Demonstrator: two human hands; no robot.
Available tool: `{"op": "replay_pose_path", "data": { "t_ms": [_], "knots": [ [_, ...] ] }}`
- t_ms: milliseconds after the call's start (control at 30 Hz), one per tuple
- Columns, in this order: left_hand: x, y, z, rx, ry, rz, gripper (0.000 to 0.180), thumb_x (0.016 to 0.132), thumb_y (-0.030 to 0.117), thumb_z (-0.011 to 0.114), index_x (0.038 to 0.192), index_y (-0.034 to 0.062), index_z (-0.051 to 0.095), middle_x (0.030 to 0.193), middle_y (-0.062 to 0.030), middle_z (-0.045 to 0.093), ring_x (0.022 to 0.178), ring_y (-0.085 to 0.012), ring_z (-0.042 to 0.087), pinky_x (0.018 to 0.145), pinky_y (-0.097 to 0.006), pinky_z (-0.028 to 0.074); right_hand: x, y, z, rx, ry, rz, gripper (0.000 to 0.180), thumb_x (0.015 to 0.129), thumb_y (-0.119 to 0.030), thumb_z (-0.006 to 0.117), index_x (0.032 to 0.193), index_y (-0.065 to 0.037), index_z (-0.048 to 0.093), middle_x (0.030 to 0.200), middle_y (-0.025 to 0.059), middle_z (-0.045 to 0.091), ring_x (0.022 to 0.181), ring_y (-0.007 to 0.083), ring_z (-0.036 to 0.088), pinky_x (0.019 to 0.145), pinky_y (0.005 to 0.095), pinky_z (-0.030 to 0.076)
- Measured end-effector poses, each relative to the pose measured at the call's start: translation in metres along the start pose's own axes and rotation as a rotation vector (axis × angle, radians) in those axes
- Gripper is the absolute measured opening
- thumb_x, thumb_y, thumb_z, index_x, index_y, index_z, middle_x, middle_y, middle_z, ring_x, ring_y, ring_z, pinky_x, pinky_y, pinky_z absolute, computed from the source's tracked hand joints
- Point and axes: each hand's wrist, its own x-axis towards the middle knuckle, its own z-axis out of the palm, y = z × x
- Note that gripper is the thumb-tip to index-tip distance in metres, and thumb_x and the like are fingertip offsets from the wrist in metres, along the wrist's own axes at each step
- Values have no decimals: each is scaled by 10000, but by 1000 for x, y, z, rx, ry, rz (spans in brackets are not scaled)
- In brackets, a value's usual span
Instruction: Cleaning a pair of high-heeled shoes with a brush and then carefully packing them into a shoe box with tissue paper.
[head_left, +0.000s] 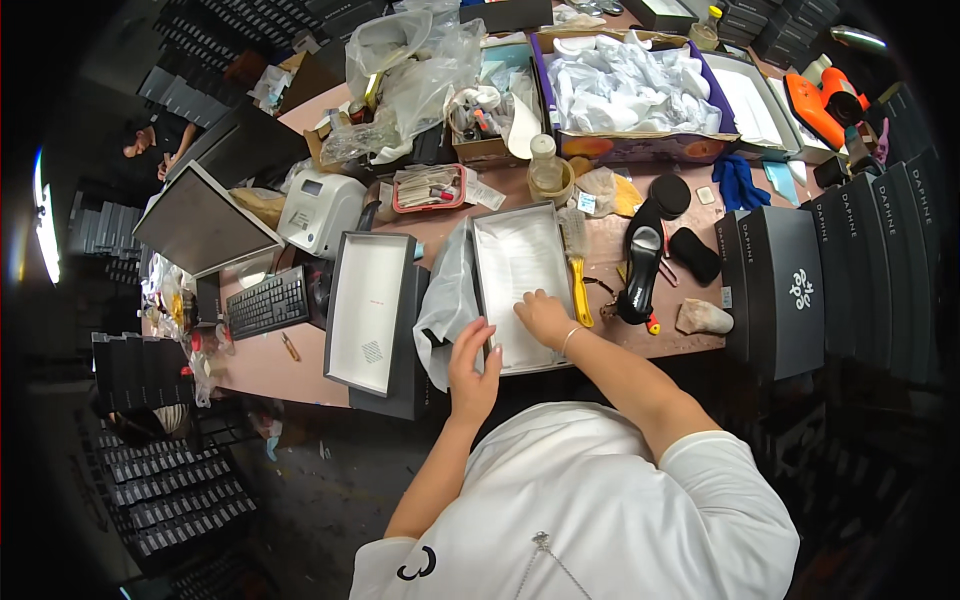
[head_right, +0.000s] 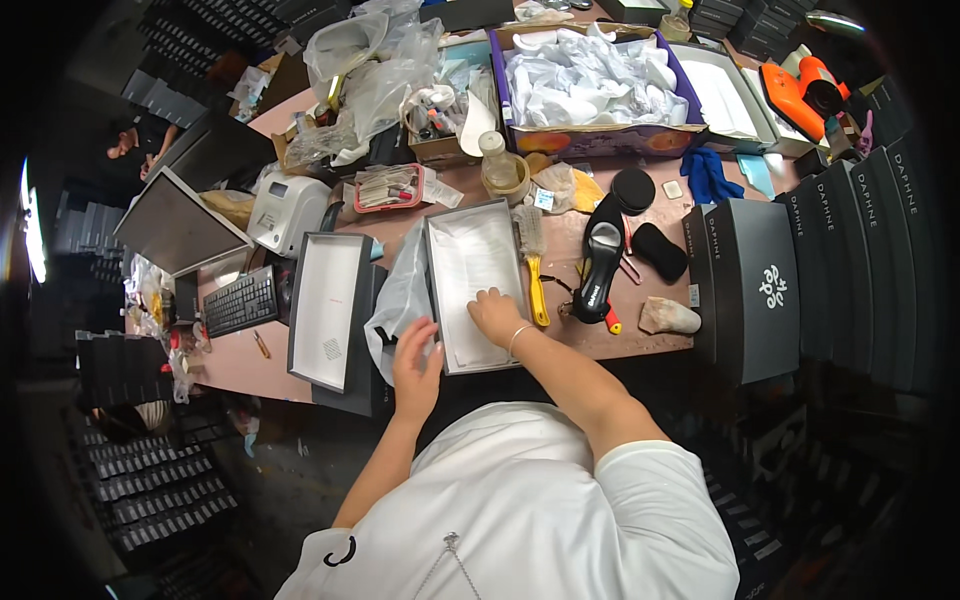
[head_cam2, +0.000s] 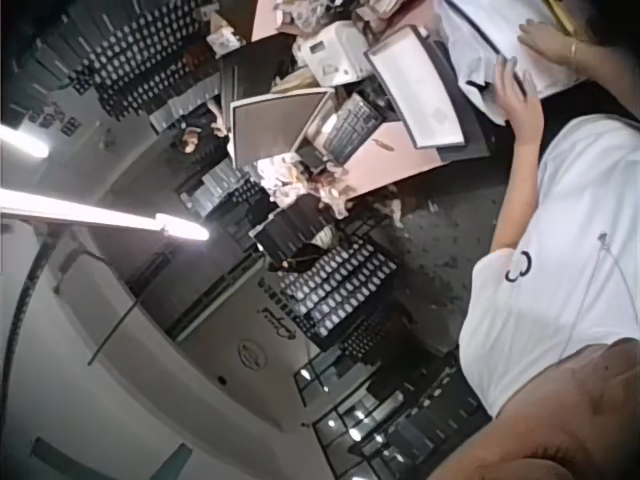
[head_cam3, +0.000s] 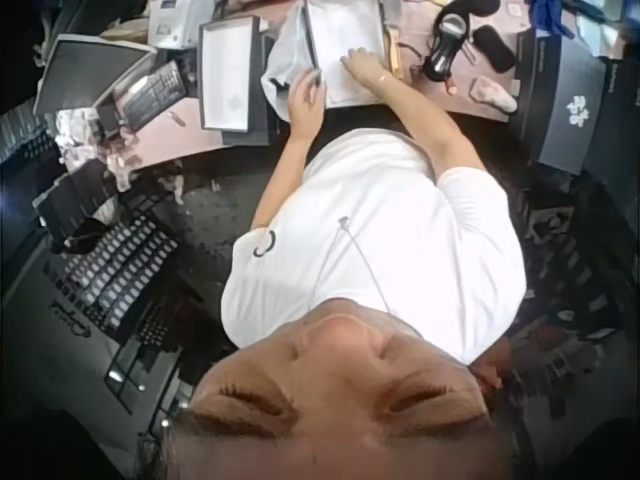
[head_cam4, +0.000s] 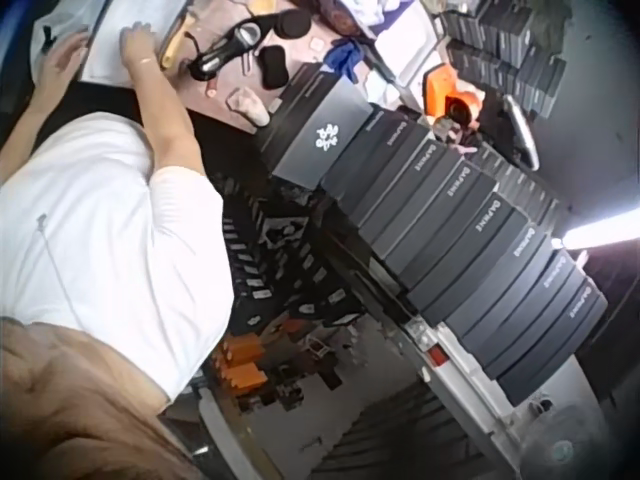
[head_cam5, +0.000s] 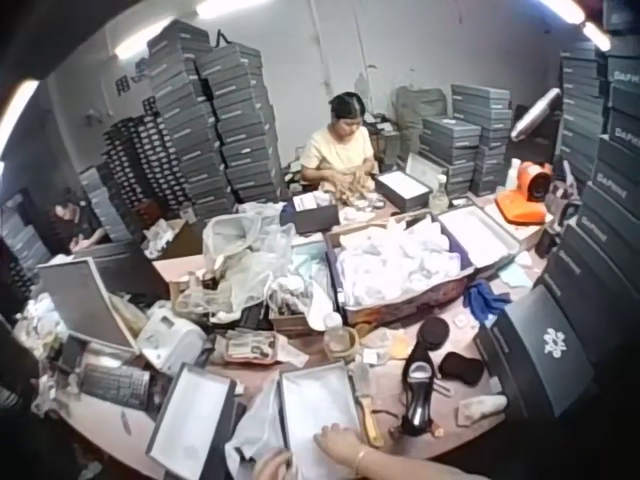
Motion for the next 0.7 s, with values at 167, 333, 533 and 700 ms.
{"op": "replay_pose_path", "data": {
  "t_ms": [167, 333, 533, 700],
  "knots": [
    [21, -50, -14, -374, -295, -438, 450, 873, 91, 660, 1280, -15, 502, 1280, -177, 507, 1163, -214, 536, 937, -345, 483, -10, 10, -51, 362, 241, 84, 106, 820, -100, 606, 863, -15, 652, 804, 177, 625, 770, 348, 630, 711, 403, 509],
    [48, -11, 13, 562, -324, 391, 740, 762, 148, 725, 1399, 31, 369, 1248, -237, 505, 1164, -350, 518, 924, -415, 459, -17, -18, -86, 487, 425, 237, 139, 831, -93, 632, 917, 0, 689, 852, 180, 655, 809, 348, 631, 720, 404, 497],
    [81, -100, 8, 132, -374, 88, 394, 859, 41, 547, 1250, -7, 530, 1026, -180, 617, 927, -296, 610, 817, -347, 473, -34, -24, -72, 288, 567, 391, 330, 777, -177, 713, 1068, -31, 662, 1056, 203, 630, 938, 360, 617, 824, 410, 494],
    [60, -98, -2, -223, -230, -39, 214, 940, 119, 532, 1097, -24, 560, 933, -110, 590, 796, -184, 568, 731, -308, 458, -42, -47, -56, 199, 518, 517, 402, 727, -160, 740, 1099, -39, 646, 1063, 223, 621, 972, 372, 607, 849, 410, 487]
  ]
}}
